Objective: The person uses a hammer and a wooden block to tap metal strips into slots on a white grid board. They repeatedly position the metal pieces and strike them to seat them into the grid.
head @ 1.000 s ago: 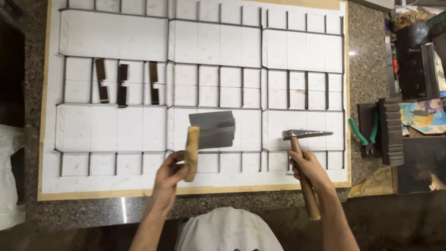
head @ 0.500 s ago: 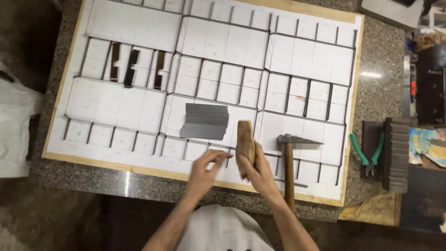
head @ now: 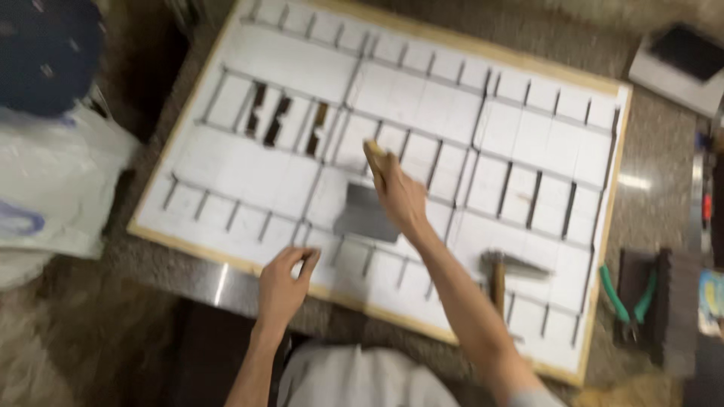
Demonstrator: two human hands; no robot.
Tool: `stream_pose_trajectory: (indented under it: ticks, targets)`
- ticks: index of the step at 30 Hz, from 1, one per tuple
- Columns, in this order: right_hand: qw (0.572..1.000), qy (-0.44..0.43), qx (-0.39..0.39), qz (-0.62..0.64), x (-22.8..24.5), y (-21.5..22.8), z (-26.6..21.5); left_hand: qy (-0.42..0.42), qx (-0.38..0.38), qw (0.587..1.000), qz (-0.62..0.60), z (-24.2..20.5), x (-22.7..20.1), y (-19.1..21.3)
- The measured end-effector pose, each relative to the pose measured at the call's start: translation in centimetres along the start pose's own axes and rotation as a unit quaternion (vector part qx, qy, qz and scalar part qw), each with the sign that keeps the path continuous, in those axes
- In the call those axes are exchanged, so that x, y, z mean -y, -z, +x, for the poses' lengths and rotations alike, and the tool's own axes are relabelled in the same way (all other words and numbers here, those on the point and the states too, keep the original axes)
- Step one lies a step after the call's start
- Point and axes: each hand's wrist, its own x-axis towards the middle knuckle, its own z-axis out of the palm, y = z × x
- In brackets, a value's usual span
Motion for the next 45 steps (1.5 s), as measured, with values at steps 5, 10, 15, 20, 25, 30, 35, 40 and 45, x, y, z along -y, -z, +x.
stream_pose_trajectory:
  ticks: [5, 10, 15, 20, 25, 30, 35, 40, 45]
  targets:
    - [0.992, -0.098, 0.074, 0.007, 0.3, -0.7, -3.6, -0.01, -0.03, 0.999, 0.021, 4.3, 6.5, 2.0]
    - [0.981, -0.117, -0.005, 0.154, 4.7, 2.4, -3.1, -0.093, -0.047, 0.994, 0.017, 16.4, 9.5, 0.0]
    - [0.917, -0.288, -0.003, 0.275, 8.6, 2.2, -7.9, -0.132, -0.095, 0.972, 0.172, 24.7, 8.9, -5.4]
    - [0.885, -0.368, -0.028, 0.283, 10.9, 1.7, -8.9, -0.065, -0.062, 0.971, 0.223, 27.3, 8.9, -7.1]
    - [0.896, -0.348, -0.012, 0.276, 9.3, 1.0, -6.6, -0.033, -0.094, 0.991, 0.093, 27.4, 9.3, -5.8]
    - [0.966, -0.11, -0.029, 0.231, 9.8, 0.9, 3.7, -0.02, -0.184, 0.983, -0.013, 27.5, 9.7, -0.1]
    - [0.956, -0.173, 0.235, -0.008, 11.6, -2.7, 13.1, 0.015, -0.237, 0.971, -0.003, 26.0, 9.0, 2.5]
    - [0.959, -0.12, 0.112, 0.231, 7.6, -1.0, 11.1, -0.035, -0.256, 0.966, -0.011, 25.0, 7.1, 1.4]
    - [0.924, -0.253, 0.091, 0.271, 5.5, 1.9, 7.1, -0.069, -0.223, 0.972, 0.035, 26.2, 8.0, -2.7]
